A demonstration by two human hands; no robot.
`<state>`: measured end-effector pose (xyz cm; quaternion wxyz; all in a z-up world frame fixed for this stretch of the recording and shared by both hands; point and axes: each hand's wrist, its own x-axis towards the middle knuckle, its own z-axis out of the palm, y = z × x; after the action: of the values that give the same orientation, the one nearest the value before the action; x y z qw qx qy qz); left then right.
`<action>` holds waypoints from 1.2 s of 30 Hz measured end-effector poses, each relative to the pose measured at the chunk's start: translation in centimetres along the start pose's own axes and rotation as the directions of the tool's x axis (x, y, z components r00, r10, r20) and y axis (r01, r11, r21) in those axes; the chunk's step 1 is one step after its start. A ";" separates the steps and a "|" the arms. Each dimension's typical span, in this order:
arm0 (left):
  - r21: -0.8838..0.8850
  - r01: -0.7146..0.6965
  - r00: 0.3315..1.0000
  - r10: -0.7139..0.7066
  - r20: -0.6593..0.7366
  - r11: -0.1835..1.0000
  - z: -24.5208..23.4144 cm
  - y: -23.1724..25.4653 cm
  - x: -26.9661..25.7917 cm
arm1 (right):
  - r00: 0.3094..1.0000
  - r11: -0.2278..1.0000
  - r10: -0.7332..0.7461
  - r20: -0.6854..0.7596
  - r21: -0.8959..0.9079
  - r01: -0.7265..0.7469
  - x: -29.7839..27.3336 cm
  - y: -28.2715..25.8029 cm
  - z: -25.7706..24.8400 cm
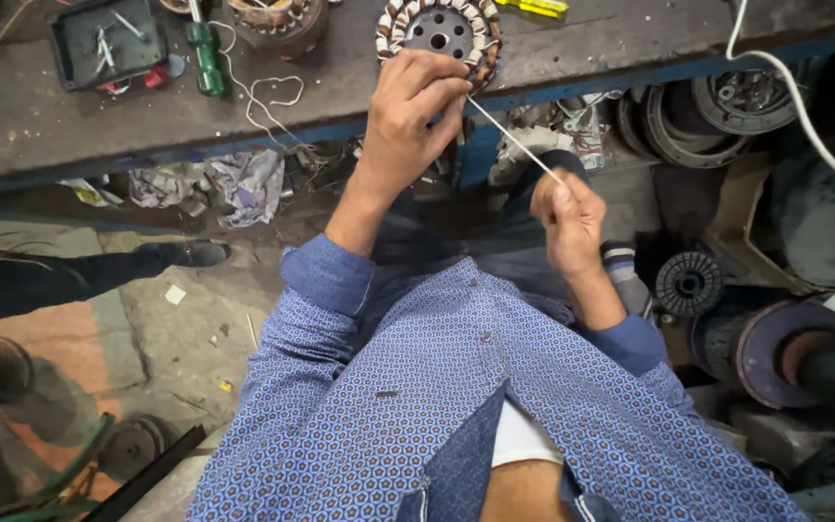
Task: The person sits on the floor and winds a thin white wire around the slots of a circular motor stator. They repeatedly thread the wire through the slots and pull it tight by hand.
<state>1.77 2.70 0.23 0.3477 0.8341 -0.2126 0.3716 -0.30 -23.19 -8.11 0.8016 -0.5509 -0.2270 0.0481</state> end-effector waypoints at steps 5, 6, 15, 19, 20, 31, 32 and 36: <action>0.051 0.040 0.999 -0.038 -0.025 0.998 0.3 -0.2 -0.7 | 0.959 0.911 -0.277 0.059 -0.302 0.281 3.4 -5.5 2.8; 0.080 0.041 0.998 -0.037 -0.050 0.996 0.6 -0.1 -0.8 | 0.953 0.903 -0.293 0.075 -0.307 0.301 4.0 -6.4 3.4; 0.179 0.189 0.976 -0.165 -0.140 0.966 2.1 0.6 -2.0 | 0.967 0.985 -0.026 0.255 -0.157 0.068 4.6 -4.4 4.5; 0.163 0.140 0.988 -0.127 -0.083 0.977 1.5 0.2 -2.1 | 0.981 0.993 0.115 0.154 -0.010 -0.115 3.2 -1.1 5.0; 0.158 0.128 0.991 -0.118 -0.068 0.979 1.2 0.0 -2.2 | 0.984 0.981 0.135 0.119 0.121 -0.149 3.0 -0.9 4.9; 0.061 0.146 0.989 -0.145 -0.014 0.987 0.1 0.4 -2.0 | 0.949 0.985 0.053 0.312 -0.173 0.002 3.2 -5.9 6.3; 0.046 0.142 0.990 -0.142 -0.002 0.989 -0.1 0.5 -2.0 | 0.946 0.985 0.046 0.320 -0.175 0.011 3.3 -6.3 6.7; 0.042 0.063 0.997 -0.065 0.047 0.997 -1.2 0.0 -1.6 | 0.956 0.907 -0.088 0.279 -0.375 0.193 2.4 -8.7 7.6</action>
<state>0.22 3.75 -0.47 0.3372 0.8561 -0.1866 0.3444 -2.84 -19.24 2.73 0.6380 -0.6738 -0.3726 0.0132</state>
